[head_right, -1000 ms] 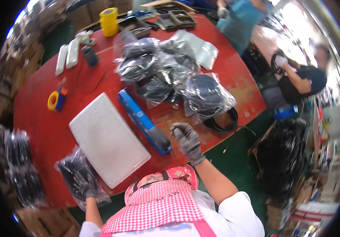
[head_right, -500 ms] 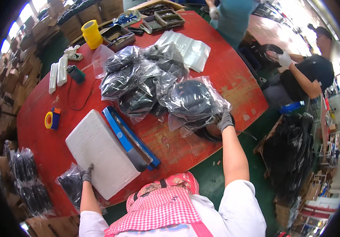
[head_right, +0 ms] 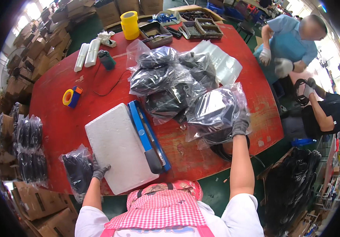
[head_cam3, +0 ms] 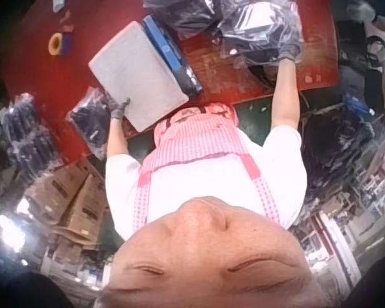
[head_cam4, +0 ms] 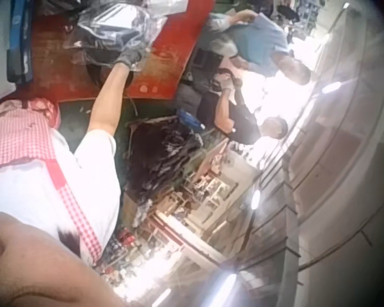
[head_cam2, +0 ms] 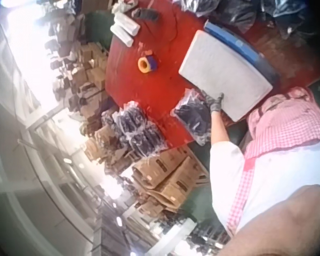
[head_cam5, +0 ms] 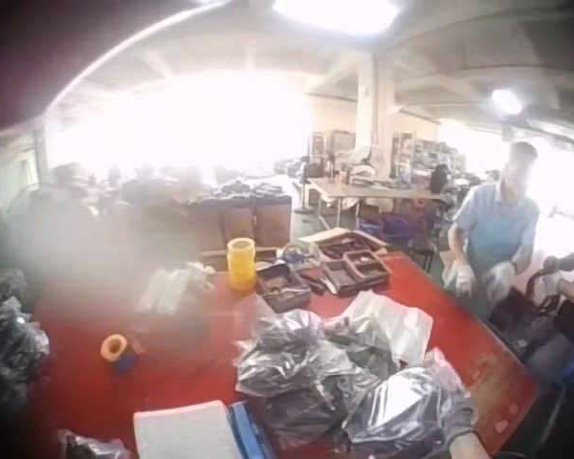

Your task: Packaging black hose coils into plastic bags and sealing them using a manual heat sealer.

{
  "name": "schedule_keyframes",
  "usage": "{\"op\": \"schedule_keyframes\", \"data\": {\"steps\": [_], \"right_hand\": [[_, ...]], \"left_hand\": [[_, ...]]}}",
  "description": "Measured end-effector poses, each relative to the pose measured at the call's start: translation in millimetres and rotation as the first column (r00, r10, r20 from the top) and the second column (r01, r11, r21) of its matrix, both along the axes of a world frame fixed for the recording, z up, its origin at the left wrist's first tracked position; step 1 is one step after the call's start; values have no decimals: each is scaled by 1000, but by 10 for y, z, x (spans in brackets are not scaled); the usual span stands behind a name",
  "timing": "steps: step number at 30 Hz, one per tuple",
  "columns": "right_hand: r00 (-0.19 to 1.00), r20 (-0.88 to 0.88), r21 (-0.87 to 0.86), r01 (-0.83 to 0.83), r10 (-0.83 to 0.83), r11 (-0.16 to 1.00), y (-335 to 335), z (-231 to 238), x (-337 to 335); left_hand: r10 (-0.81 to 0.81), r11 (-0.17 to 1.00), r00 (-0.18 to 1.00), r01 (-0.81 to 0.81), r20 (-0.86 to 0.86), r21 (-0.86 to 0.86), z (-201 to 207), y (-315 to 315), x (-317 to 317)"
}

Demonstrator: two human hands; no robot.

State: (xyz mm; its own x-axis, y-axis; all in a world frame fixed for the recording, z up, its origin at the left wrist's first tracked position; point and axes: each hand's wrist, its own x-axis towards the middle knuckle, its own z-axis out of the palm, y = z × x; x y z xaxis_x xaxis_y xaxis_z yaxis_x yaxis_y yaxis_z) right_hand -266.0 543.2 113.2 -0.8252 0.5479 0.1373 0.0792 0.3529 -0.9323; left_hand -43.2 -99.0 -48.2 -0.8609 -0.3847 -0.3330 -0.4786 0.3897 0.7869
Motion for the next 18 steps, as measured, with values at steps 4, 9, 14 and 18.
{"op": "schedule_keyframes", "data": {"steps": [4,9,14,18], "right_hand": [[952,-178,692,-60,251,720,-774,593,-79],[860,40,394,-481,508,783,-1946,1740,835],[480,-214,147,-845,851,514,-1666,1415,1707],[466,-107,-408,-826,878,389,-2240,1467,1876]], "left_hand": [[-121,951,983,156,140,-267,287,143,-93],[-275,827,956,182,-101,-531,604,586,-146],[-274,-192,961,-97,42,977,1542,1494,-189],[-25,-102,989,-150,148,983,1559,1145,165]]}}
